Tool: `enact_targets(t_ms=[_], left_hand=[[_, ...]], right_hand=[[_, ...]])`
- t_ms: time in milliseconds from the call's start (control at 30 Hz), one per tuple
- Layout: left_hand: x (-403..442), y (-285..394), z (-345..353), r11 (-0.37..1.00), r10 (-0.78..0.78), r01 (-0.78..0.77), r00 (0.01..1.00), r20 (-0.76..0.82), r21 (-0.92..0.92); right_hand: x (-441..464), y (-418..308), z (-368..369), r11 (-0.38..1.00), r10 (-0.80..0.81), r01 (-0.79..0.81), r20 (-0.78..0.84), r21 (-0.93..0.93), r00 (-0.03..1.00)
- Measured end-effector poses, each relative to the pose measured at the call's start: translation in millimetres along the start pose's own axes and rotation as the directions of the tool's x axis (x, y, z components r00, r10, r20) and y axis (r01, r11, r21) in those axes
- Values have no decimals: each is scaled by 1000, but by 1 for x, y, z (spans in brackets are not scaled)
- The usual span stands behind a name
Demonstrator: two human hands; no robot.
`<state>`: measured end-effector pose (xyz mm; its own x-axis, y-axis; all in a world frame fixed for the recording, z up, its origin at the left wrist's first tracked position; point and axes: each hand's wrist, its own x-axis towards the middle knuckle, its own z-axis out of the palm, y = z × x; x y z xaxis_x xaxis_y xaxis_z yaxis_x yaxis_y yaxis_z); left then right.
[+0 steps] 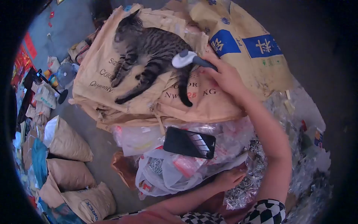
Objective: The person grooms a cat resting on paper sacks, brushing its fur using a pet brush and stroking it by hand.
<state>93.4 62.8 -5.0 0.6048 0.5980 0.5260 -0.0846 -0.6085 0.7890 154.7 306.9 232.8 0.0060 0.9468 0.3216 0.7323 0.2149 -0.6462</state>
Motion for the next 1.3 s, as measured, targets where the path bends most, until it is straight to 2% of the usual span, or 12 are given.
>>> enact_targets(t_ms=[67,167,267,367,500,600,800,833,933,1100,1233,1300], left_hand=[[0,-2,-1,1000,7,-7,1000,-14,-9],[0,0,-4,999,-31,33,997,64,-30],[1,-1,-2,998,-34,37,997,64,-50],[-1,-7,2,996,-76,83,986,149,-40],[-16,-24,26,989,59,-60,998,-15,-133],[-13,-17,18,989,18,-21,1000,-18,-145],[-1,-1,8,976,-69,53,995,-67,-209],[1,3,1,945,-158,157,987,21,-287],[5,1,-5,972,-52,54,999,18,-229],[4,3,-8,989,-66,77,994,91,-128],[8,11,-18,976,-115,140,982,150,-166],[9,15,-18,975,-85,96,994,62,-200]], right_hand=[[-1,3,-6,975,-135,132,-6,-176,991],[28,-3,-5,961,-278,278,-59,-12,959],[59,-32,22,950,-276,302,-232,82,933],[120,-30,73,931,-361,353,-384,-95,849],[162,-40,129,950,-312,266,-490,-164,814],[157,-53,141,960,-240,157,-387,-233,890],[97,-49,120,902,-280,208,-146,-378,949],[87,-45,116,897,-288,218,-136,-385,948],[57,-39,112,875,-330,267,-93,-404,940],[3,-60,115,908,-93,68,-41,-413,995],[-28,-65,113,953,-55,43,-31,-300,998],[-42,-71,106,949,-54,48,-11,-311,998]])
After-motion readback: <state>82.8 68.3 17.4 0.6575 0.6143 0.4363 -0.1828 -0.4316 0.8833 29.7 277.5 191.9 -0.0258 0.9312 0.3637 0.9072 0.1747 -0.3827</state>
